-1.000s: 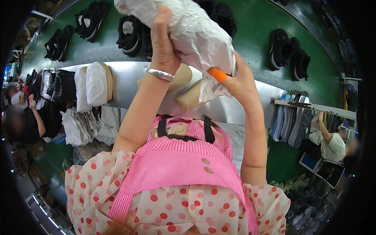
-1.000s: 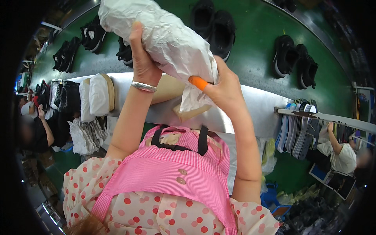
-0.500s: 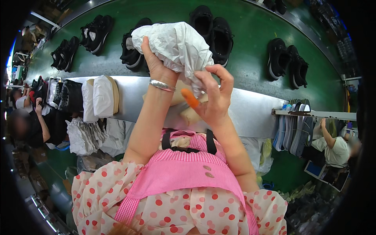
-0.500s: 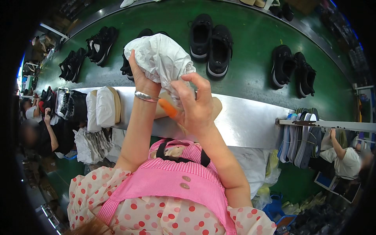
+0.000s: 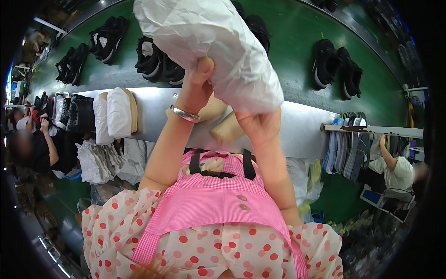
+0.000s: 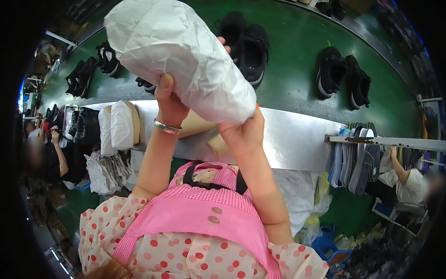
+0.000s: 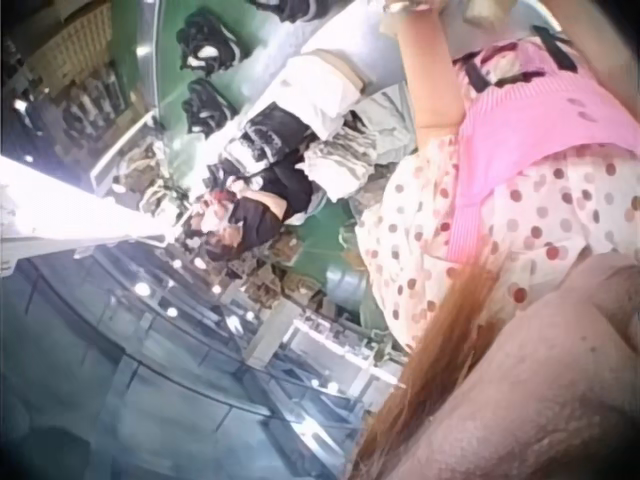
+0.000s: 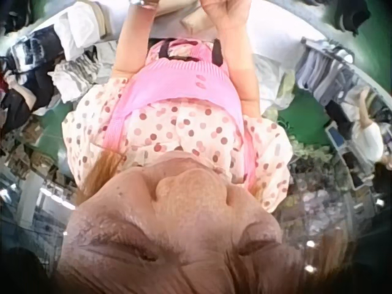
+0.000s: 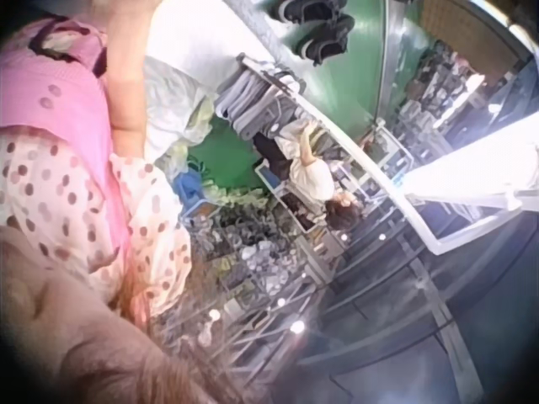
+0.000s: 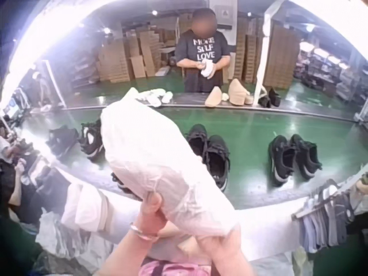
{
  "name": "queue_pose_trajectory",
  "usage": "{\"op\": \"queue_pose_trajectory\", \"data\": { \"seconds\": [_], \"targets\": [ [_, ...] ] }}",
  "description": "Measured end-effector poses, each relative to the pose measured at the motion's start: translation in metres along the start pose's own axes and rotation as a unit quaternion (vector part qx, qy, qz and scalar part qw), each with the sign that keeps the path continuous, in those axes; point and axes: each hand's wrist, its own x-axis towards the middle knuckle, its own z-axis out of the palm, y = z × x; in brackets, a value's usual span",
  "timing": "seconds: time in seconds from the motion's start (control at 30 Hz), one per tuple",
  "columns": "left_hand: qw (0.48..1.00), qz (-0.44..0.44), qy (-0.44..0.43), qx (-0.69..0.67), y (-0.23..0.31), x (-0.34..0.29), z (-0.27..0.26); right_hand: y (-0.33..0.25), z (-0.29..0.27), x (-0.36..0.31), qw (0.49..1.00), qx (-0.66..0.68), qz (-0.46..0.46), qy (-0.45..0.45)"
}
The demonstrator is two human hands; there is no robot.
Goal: The person sits on the floor and repeatedly stuffs white paper into black sneakers, then places the shoes on the floor. The person handles shoe trees and paper, inserting paper into each shoe one at a time.
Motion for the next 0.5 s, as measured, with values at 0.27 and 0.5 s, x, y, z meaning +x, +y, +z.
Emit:
{"op": "queue_pose_trajectory", "data": {
  "seconds": [0.27, 0.5],
  "targets": [
    [0.989, -0.100, -0.112, -0.018, 0.007, -0.017, -0.004, -0.006, 0.039, -0.009, 0.969, -0.242, -0.018, 0.032],
    [0.998, -0.028, 0.036, -0.038, -0.003, -0.022, 0.046, -0.029, 0.028, 0.011, 0.969, -0.220, -0.082, 0.071]
  ]
}}
